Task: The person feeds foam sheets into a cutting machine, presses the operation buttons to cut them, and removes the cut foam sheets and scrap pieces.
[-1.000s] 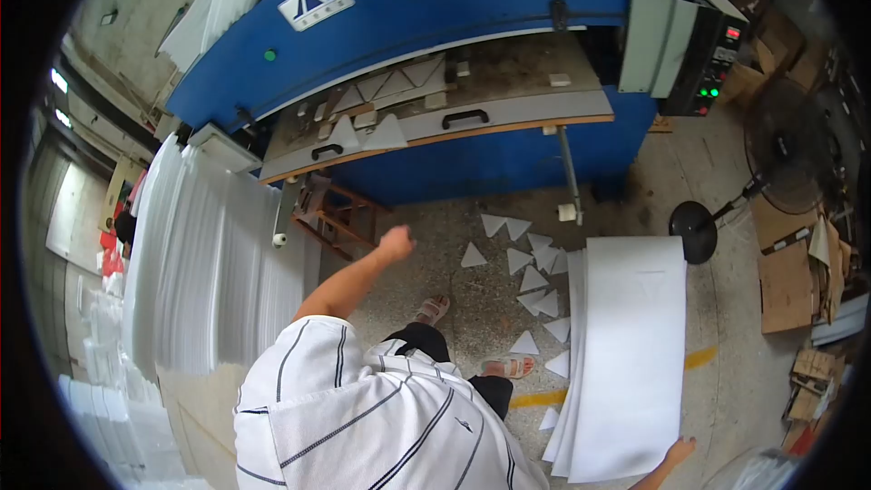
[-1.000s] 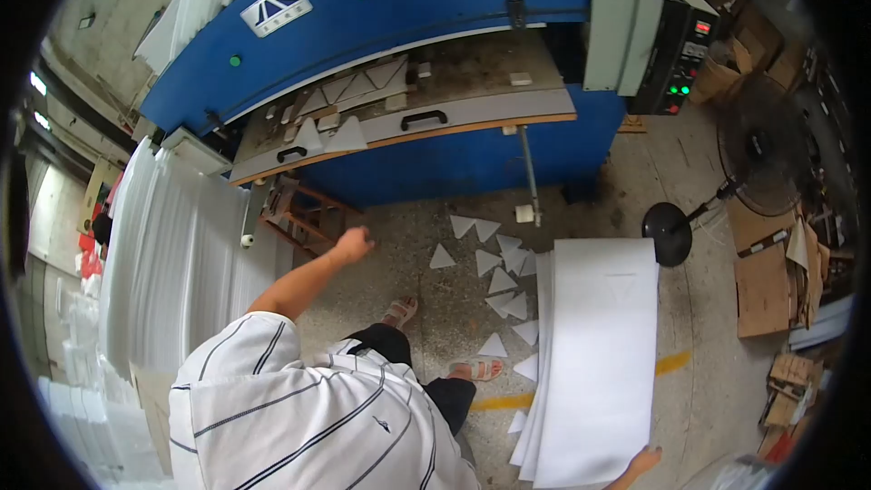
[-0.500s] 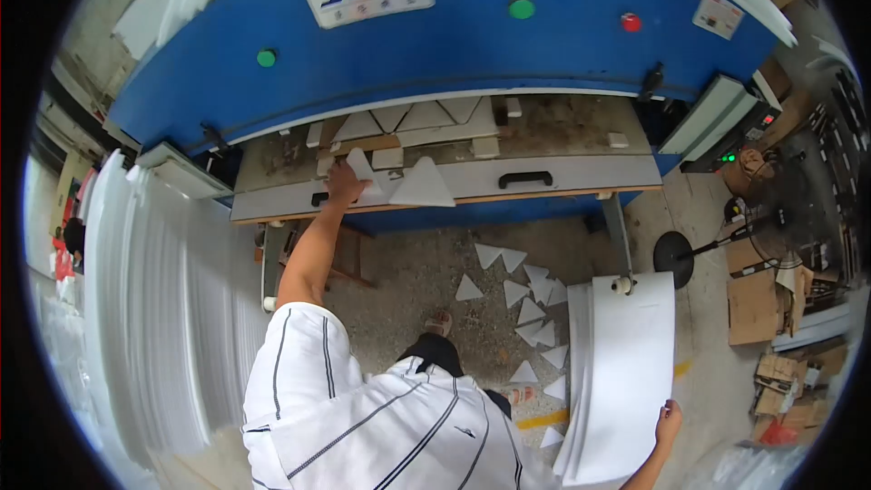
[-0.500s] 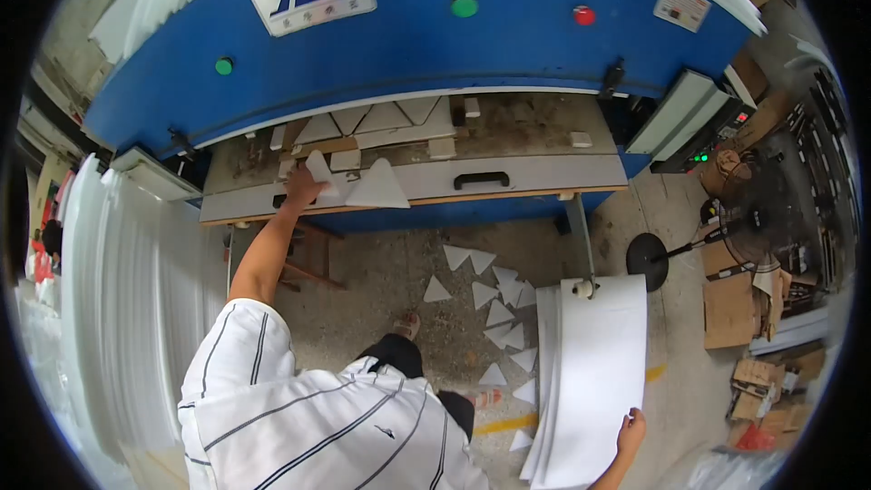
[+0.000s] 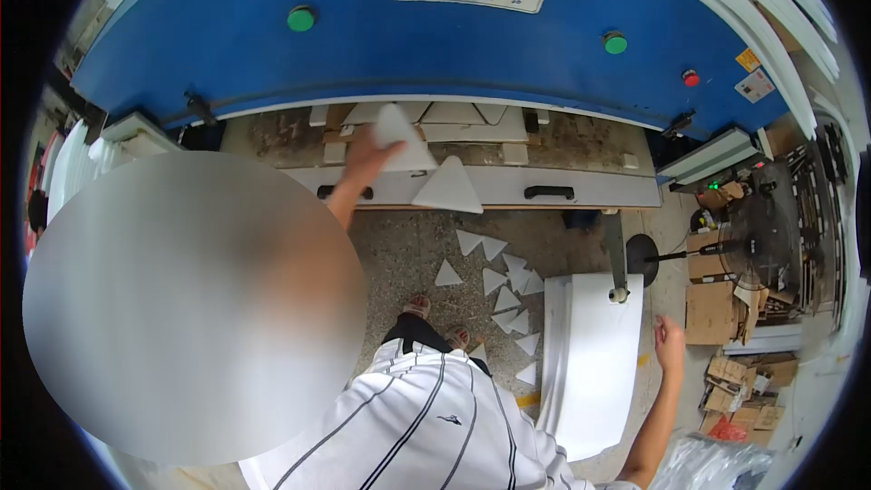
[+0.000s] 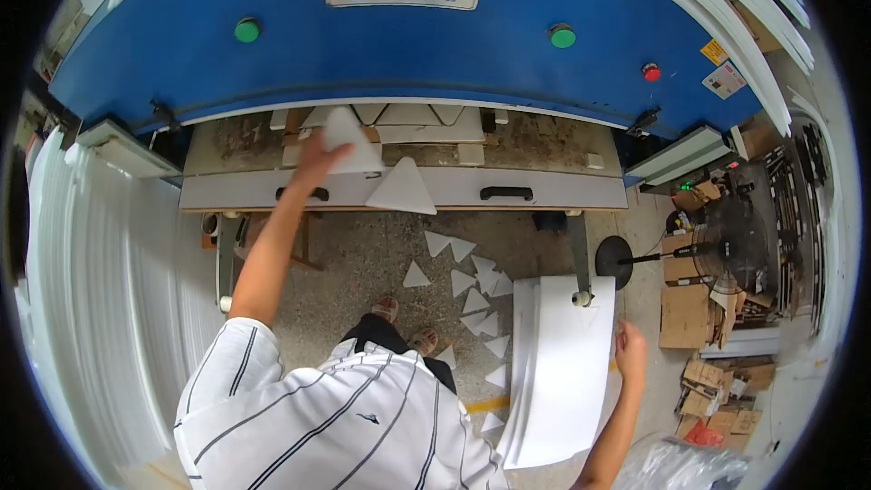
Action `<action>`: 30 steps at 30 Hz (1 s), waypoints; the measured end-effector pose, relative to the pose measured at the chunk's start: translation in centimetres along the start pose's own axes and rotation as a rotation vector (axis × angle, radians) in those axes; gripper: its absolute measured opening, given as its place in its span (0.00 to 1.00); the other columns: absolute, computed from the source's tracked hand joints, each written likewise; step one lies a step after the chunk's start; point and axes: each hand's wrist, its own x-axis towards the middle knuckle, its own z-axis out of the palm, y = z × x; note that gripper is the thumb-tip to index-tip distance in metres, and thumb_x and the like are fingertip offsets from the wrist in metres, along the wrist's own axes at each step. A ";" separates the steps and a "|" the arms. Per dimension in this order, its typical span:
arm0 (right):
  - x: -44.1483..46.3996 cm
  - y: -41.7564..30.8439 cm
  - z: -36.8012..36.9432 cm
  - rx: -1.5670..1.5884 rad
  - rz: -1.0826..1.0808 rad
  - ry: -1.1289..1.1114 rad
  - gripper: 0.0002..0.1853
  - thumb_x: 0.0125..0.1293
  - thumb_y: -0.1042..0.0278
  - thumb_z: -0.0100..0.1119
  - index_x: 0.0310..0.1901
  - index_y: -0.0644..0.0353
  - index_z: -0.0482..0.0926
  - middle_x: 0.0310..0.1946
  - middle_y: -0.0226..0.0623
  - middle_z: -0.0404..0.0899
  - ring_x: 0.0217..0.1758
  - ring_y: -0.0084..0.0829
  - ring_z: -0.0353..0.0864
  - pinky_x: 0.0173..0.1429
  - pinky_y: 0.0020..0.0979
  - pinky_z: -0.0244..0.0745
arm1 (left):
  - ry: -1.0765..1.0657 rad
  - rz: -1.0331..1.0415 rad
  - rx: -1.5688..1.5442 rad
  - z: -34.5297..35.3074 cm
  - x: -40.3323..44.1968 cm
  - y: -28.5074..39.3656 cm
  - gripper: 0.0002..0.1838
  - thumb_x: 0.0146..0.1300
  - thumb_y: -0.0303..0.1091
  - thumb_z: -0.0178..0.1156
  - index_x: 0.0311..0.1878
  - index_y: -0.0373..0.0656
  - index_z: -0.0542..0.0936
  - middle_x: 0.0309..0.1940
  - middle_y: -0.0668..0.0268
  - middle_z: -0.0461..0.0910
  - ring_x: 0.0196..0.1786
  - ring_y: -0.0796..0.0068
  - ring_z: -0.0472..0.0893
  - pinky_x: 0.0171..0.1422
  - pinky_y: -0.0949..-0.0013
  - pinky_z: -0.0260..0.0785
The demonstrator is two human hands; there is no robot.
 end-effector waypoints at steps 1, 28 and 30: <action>1.6 -0.8 -0.6 -0.032 -0.053 -0.010 0.13 0.62 0.78 0.60 0.49 0.64 0.81 0.37 0.50 0.83 0.39 0.51 0.82 0.44 0.43 0.76 | -0.085 0.042 0.055 2.2 -1.1 1.4 0.43 0.56 0.56 0.72 0.64 0.32 0.70 0.54 0.48 0.82 0.55 0.53 0.83 0.57 0.53 0.76; 32.1 -59.1 -39.5 -0.548 -1.141 1.135 0.37 0.61 0.43 0.68 0.68 0.56 0.73 0.69 0.48 0.70 0.73 0.52 0.66 0.79 0.50 0.54 | 1.566 -0.881 0.417 -18.1 -71.3 -23.1 0.43 0.52 0.57 0.75 0.58 0.29 0.73 0.52 0.41 0.80 0.57 0.43 0.79 0.57 0.49 0.72; 32.1 -61.6 -40.7 -0.510 -1.144 1.086 0.36 0.60 0.45 0.69 0.67 0.56 0.74 0.68 0.49 0.71 0.71 0.51 0.67 0.77 0.48 0.56 | 1.947 -1.120 0.240 -18.1 -88.7 -23.0 0.36 0.53 0.55 0.75 0.50 0.29 0.80 0.45 0.47 0.84 0.48 0.49 0.83 0.52 0.54 0.74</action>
